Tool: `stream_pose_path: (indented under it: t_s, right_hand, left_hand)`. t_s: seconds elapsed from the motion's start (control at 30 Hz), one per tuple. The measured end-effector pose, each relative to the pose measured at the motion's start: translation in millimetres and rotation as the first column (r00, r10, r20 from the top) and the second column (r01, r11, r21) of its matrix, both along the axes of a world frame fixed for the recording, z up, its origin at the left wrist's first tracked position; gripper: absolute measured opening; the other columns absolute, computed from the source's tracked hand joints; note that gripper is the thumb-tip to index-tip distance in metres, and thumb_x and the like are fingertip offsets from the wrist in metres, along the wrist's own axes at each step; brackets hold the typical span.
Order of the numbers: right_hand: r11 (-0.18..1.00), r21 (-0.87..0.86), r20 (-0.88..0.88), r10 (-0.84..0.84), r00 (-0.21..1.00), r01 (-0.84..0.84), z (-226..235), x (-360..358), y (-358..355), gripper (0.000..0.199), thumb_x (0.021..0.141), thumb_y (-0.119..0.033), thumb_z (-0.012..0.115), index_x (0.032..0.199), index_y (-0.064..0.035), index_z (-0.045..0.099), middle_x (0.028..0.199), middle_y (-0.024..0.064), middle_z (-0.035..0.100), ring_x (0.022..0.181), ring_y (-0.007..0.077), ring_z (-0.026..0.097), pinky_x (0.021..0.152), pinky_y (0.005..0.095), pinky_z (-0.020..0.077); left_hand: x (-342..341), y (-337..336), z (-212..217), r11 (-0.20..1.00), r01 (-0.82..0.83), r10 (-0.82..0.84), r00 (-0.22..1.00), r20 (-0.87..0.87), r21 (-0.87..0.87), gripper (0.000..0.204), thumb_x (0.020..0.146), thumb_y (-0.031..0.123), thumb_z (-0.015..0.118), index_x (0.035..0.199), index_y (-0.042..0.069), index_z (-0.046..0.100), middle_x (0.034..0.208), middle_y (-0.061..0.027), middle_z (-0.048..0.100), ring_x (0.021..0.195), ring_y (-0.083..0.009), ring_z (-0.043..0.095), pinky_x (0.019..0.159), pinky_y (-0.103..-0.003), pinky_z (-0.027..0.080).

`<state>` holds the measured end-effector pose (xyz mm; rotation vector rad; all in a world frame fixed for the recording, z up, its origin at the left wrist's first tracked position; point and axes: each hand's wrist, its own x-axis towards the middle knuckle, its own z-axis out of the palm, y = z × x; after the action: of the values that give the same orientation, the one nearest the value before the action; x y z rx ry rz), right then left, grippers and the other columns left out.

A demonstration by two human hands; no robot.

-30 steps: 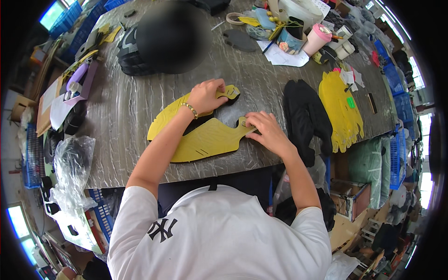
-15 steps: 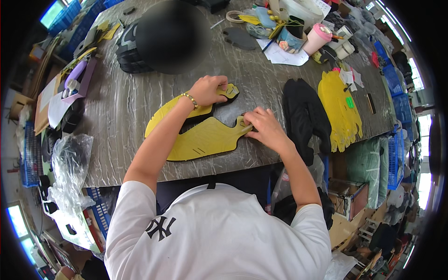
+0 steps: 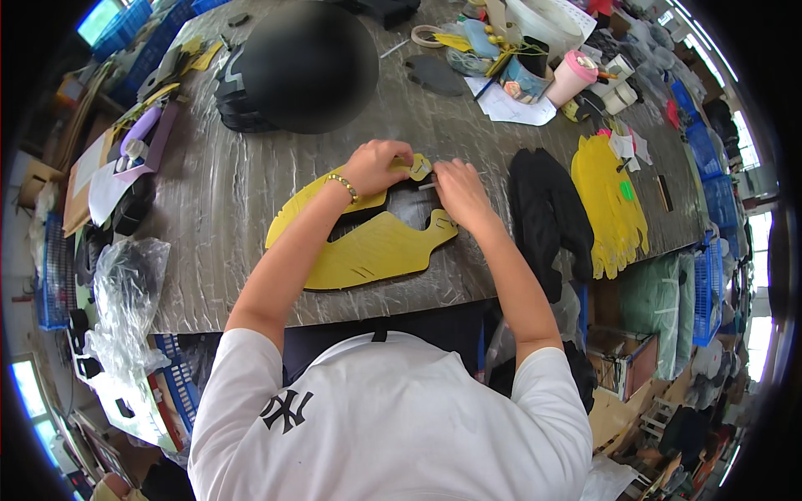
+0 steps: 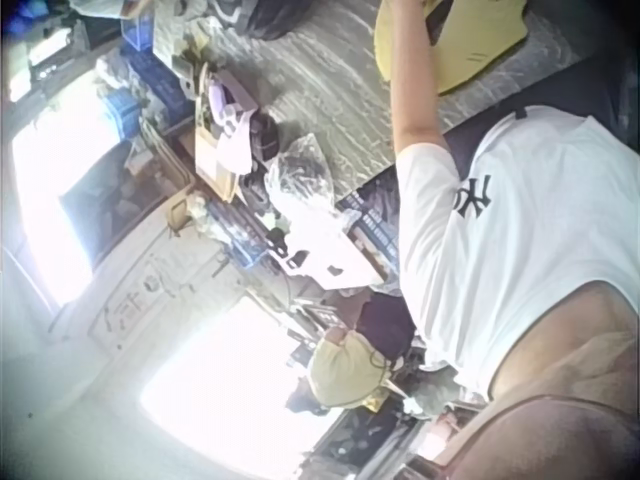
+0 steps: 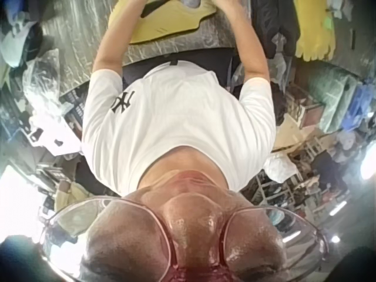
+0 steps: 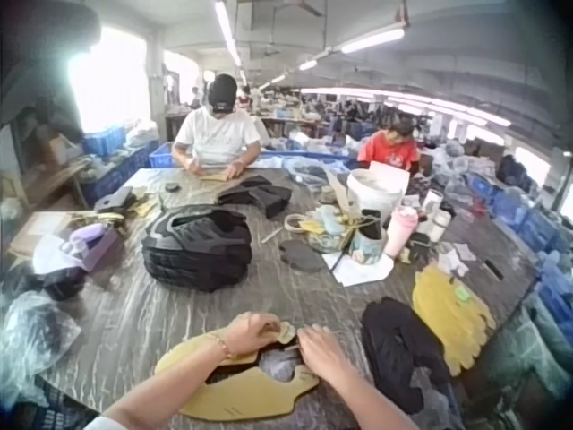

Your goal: The person aligns a template onto material pieces on a table, traces lines through the template openings using a pen, and lifts the template to set aside the marked pieces.

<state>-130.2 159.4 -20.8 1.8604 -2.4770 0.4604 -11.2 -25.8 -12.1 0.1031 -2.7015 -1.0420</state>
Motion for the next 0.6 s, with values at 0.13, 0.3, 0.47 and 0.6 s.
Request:
stream_pose_path:
  t_s: [0.13,0.3,0.47,0.6]
  right_hand:
    - [0.999,-0.017,0.001,-0.032,0.999,0.032,4.9,2.6,1.5,0.015,0.086,-0.006,0.056,0.1,-0.0021,0.059,0.098,0.0122,0.064,0.098,0.0312,0.055,0.084,0.0407,0.0415]
    - [0.974,-0.209,0.069,-0.076,0.995,0.089,13.5,0.2,7.8,0.015,0.09,-0.013,0.057,0.101,-0.0036,0.059,0.103,0.0117,0.06,0.1,0.0313,0.055,0.083,0.0417,0.0422]
    - [0.88,-0.465,0.096,-0.063,0.993,0.1,49.1,-10.6,6.6,0.033,0.103,-0.025,0.041,0.093,0.0008,0.059,0.096,0.0118,0.062,0.092,0.0269,0.058,0.084,0.037,0.0444]
    - [0.908,-0.284,0.606,-0.08,0.791,0.309,55.1,7.3,-3.5,0.034,0.102,-0.027,0.045,0.093,0.0019,0.061,0.08,0.0088,0.066,0.072,0.0143,0.061,0.067,0.0292,0.0494]
  left_hand:
    - [4.3,1.8,-2.9,0.999,-0.042,0.042,0.999,-0.008,0.001,0.02,0.075,0.017,0.07,0.093,0.009,0.065,0.095,-0.0098,0.069,0.094,-0.0311,0.064,0.084,-0.04,0.05]
    - [10.4,6.0,-8.9,0.997,-0.083,0.083,0.992,-0.092,0.007,0.018,0.076,0.017,0.069,0.092,0.01,0.065,0.096,-0.0096,0.067,0.093,-0.0315,0.063,0.083,-0.041,0.05]
    - [9.9,7.8,-14.2,0.99,-0.139,0.138,0.984,-0.108,-0.002,0.017,0.076,0.016,0.069,0.092,0.011,0.066,0.096,-0.0081,0.067,0.093,-0.0302,0.063,0.081,-0.04,0.05]
    - [10.2,9.1,-13.8,0.987,-0.156,0.16,0.984,-0.084,0.046,0.017,0.075,0.015,0.07,0.091,0.011,0.066,0.096,-0.0076,0.068,0.092,-0.0292,0.064,0.08,-0.039,0.051]
